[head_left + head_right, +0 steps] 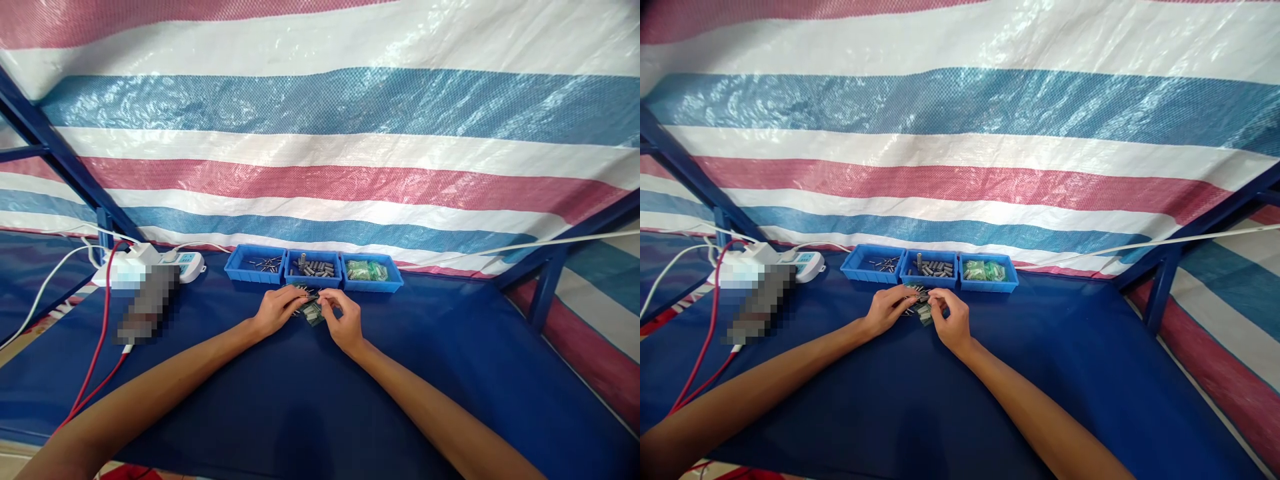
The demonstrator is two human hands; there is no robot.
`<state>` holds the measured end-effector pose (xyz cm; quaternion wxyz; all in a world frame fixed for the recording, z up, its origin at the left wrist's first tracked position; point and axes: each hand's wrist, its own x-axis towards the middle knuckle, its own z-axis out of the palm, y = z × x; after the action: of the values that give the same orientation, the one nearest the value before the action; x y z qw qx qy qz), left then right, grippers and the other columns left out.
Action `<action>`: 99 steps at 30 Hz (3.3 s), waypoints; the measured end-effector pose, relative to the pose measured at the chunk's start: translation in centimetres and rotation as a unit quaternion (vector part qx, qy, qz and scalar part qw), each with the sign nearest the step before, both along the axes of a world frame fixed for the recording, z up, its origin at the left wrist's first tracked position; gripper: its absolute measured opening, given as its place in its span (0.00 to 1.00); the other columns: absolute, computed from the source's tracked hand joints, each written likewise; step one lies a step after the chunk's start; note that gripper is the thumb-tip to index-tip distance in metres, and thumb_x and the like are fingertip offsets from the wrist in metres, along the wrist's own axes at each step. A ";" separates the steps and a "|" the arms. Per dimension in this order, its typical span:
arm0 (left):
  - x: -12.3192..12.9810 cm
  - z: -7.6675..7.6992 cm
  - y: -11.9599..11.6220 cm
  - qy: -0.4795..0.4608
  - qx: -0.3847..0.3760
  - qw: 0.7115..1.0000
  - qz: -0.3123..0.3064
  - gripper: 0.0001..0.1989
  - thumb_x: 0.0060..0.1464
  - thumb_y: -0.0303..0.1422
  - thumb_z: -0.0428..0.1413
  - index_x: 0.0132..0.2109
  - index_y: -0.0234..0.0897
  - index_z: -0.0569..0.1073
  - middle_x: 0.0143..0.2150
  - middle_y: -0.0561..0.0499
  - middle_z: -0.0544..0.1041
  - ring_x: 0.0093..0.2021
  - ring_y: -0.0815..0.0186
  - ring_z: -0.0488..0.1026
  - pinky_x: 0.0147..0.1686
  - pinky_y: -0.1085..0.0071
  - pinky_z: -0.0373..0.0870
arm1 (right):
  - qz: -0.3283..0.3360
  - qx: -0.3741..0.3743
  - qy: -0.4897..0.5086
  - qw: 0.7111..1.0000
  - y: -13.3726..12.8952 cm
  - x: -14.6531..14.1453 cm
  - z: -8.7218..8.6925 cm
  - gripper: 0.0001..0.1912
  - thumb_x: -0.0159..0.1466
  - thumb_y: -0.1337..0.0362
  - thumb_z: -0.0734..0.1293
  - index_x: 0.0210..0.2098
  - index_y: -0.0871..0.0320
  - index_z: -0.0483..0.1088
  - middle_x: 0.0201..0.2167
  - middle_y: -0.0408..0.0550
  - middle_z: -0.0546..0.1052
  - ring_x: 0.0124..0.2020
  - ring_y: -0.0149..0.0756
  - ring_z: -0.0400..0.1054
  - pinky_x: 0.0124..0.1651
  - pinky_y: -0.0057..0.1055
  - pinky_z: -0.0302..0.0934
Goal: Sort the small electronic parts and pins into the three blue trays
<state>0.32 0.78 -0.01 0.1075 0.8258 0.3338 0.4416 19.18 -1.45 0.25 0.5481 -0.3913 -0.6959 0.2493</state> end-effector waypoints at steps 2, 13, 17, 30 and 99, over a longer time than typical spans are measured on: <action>0.0 0.0 0.0 0.000 0.002 1.000 0.000 0.08 0.60 0.32 0.52 0.43 0.35 0.74 0.37 0.48 0.78 0.35 0.68 0.75 0.34 0.75 0.71 | 0.003 0.001 0.004 1.000 0.0 0.0 0.0 0.07 0.64 0.67 0.60 0.41 0.57 0.69 0.30 0.47 0.74 0.26 0.32 0.69 0.31 0.29 0.65; 0.0 -0.1 0.0 0.003 0.009 1.000 0.010 0.09 0.61 0.33 0.51 0.42 0.35 0.74 0.35 0.48 0.78 0.34 0.69 0.75 0.33 0.77 0.70 | 0.006 0.008 0.000 1.000 -0.1 0.1 0.1 0.07 0.63 0.67 0.61 0.41 0.57 0.69 0.31 0.46 0.72 0.26 0.31 0.67 0.31 0.28 0.63; 0.0 -0.1 0.0 0.003 0.007 1.000 0.008 0.08 0.60 0.32 0.52 0.42 0.35 0.74 0.36 0.48 0.78 0.34 0.69 0.75 0.34 0.77 0.70 | 0.011 0.011 -0.003 1.000 -0.1 0.1 0.2 0.08 0.63 0.67 0.61 0.41 0.57 0.69 0.30 0.46 0.70 0.27 0.32 0.66 0.31 0.28 0.62; 0.0 -0.1 0.0 0.002 0.012 1.000 0.009 0.08 0.60 0.32 0.52 0.42 0.35 0.74 0.35 0.49 0.78 0.33 0.70 0.75 0.33 0.77 0.69 | -0.006 0.036 -0.018 0.999 0.1 0.1 0.1 0.08 0.63 0.68 0.60 0.40 0.57 0.69 0.25 0.42 0.63 0.25 0.30 0.60 0.30 0.27 0.59; -0.1 -0.1 0.0 0.013 0.019 1.000 0.011 0.10 0.61 0.34 0.50 0.43 0.35 0.74 0.36 0.48 0.79 0.34 0.68 0.77 0.34 0.76 0.72 | -0.015 0.027 -0.014 0.999 0.1 0.1 0.4 0.07 0.63 0.67 0.61 0.40 0.57 0.69 0.25 0.42 0.62 0.25 0.30 0.60 0.29 0.27 0.59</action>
<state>0.26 0.76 -0.14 0.0828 0.8294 0.3359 0.4386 19.26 -1.38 0.69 0.5527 -0.3900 -0.7040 0.2163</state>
